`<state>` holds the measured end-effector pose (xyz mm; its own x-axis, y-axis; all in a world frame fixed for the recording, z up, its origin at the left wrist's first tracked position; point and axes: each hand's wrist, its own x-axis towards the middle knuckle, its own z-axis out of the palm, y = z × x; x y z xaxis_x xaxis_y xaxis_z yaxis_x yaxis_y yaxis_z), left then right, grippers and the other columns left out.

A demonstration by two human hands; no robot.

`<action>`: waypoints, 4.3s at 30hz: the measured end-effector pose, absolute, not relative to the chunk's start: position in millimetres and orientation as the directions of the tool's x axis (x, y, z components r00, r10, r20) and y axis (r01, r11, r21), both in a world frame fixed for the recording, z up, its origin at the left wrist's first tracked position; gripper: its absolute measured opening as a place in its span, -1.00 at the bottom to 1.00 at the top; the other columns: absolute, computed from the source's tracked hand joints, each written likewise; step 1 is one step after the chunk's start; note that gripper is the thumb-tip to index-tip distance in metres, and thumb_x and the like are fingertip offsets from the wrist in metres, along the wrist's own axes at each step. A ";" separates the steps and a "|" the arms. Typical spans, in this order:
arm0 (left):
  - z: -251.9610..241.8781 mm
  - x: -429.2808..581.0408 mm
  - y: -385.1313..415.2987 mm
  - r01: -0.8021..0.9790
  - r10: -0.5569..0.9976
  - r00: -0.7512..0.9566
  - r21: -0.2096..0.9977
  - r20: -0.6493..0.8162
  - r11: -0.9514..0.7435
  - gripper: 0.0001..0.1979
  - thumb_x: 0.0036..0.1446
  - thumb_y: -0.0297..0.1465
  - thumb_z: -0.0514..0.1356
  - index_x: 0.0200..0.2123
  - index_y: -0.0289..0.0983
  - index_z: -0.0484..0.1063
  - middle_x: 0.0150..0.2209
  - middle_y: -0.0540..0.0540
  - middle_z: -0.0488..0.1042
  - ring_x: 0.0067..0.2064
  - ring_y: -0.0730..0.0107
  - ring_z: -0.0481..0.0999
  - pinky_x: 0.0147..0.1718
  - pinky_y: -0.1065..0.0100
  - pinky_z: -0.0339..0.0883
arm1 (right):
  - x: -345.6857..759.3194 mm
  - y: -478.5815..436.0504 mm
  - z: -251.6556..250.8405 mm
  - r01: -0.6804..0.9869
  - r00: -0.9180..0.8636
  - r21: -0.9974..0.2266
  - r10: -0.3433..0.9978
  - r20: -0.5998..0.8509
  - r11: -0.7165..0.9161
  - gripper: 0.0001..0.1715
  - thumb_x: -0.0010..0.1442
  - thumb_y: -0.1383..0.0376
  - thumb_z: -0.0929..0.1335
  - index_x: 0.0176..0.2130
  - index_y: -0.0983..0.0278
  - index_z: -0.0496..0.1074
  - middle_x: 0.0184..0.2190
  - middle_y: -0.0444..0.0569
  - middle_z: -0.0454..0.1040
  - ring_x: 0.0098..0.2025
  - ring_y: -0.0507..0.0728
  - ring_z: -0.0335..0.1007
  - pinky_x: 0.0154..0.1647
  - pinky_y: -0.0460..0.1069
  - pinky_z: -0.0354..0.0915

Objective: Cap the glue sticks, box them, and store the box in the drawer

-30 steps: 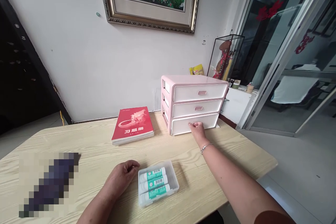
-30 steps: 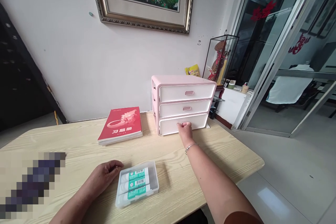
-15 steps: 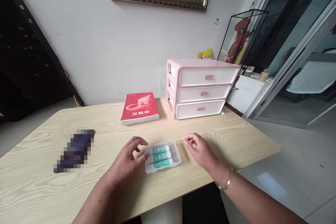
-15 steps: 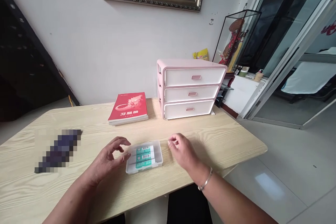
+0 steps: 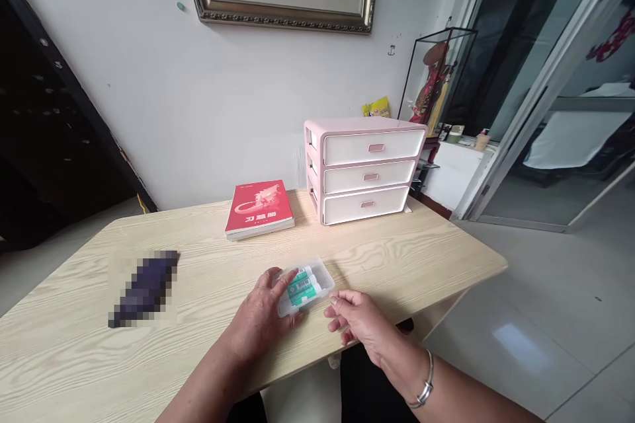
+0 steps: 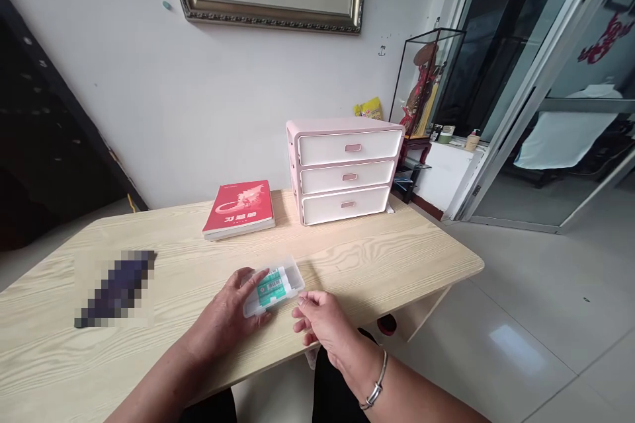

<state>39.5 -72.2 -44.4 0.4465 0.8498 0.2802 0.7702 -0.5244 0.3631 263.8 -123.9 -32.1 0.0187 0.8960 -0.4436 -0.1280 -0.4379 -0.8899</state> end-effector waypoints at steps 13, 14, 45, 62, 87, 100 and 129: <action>-47.8 57.1 -71.1 0.736 0.835 0.466 0.396 0.292 -0.549 -0.25 0.01 -0.23 0.33 0.30 -0.11 0.25 0.19 -0.31 0.21 0.18 -0.10 0.32 0.13 0.01 0.33 | 250.2 -110.7 -37.0 -0.501 0.078 -0.769 0.864 -0.497 -0.397 -0.75 0.12 0.20 0.45 -0.32 0.33 0.42 -0.43 -0.05 0.53 -0.48 -0.02 0.49 -0.57 -0.19 0.18; -48.2 57.4 -71.4 0.734 0.834 0.466 0.397 0.296 -0.551 -0.24 0.01 -0.24 0.33 0.30 -0.10 0.25 0.19 -0.31 0.21 0.18 -0.10 0.33 0.13 0.01 0.33 | 248.7 -110.6 -37.3 -0.507 0.088 -0.773 0.869 -0.486 -0.381 -0.75 0.11 0.20 0.45 -0.32 0.33 0.42 -0.42 -0.04 0.54 -0.47 -0.01 0.50 -0.57 -0.19 0.18; -50.7 43.7 -79.2 0.589 0.761 0.575 0.493 0.299 -0.640 -0.17 0.00 -0.42 0.30 0.35 -0.17 0.12 0.32 -0.35 0.00 0.32 -0.13 0.13 0.22 -0.08 0.18 | 189.3 -138.4 -29.7 -0.405 0.076 -0.761 0.810 -0.581 -0.507 -0.84 0.31 0.25 0.32 -0.25 0.31 0.38 -0.48 -0.14 0.44 -0.57 -0.06 0.42 -0.72 -0.22 0.00; -44.9 40.4 -81.4 0.574 0.768 0.536 0.517 0.350 -0.636 -0.37 0.21 -0.06 0.15 0.30 -0.11 0.23 0.31 -0.26 0.16 0.29 -0.02 0.25 0.23 0.04 0.21 | 242.4 -148.8 -45.2 0.021 0.222 -0.994 0.970 -0.102 -0.110 -0.55 0.16 -0.09 0.34 -0.36 0.24 0.35 -0.45 -0.07 0.42 -0.42 0.09 0.38 -0.61 -0.10 0.21; -46.9 53.3 -43.7 0.392 0.961 0.125 0.877 0.248 -0.277 -0.58 0.23 -0.05 0.08 -0.13 -0.26 0.46 -0.26 -0.09 0.59 -0.21 0.23 0.55 -0.19 0.29 0.37 | 258.8 -88.7 7.5 0.847 -0.300 -0.395 0.934 0.195 0.355 -0.67 0.14 0.41 0.36 -0.07 0.25 0.49 -0.22 0.09 0.59 -0.16 0.26 0.50 -0.15 0.04 0.27; -55.6 59.4 -44.0 0.490 0.950 0.132 0.815 0.283 -0.311 -0.65 0.31 -0.11 -0.04 -0.33 -0.20 0.37 -0.42 -0.04 0.48 -0.36 0.29 0.46 -0.31 0.28 0.28 | 241.3 -68.6 21.6 0.885 -0.290 -0.374 0.957 0.022 0.277 -0.61 -0.07 0.39 0.46 -0.16 0.34 0.54 -0.23 0.26 0.56 -0.21 0.37 0.50 -0.27 0.08 0.27; -51.0 60.2 -46.8 0.507 0.940 0.201 0.792 0.277 -0.341 -0.69 0.33 -0.16 -0.03 -0.34 -0.20 0.35 -0.43 -0.05 0.46 -0.39 0.29 0.40 -0.36 0.29 0.15 | 241.4 -73.8 62.2 0.840 -0.501 0.060 0.814 -0.294 0.539 -0.43 0.12 0.02 0.42 -0.04 0.39 0.53 -0.09 0.26 0.53 -0.07 0.32 0.48 -0.14 0.03 0.32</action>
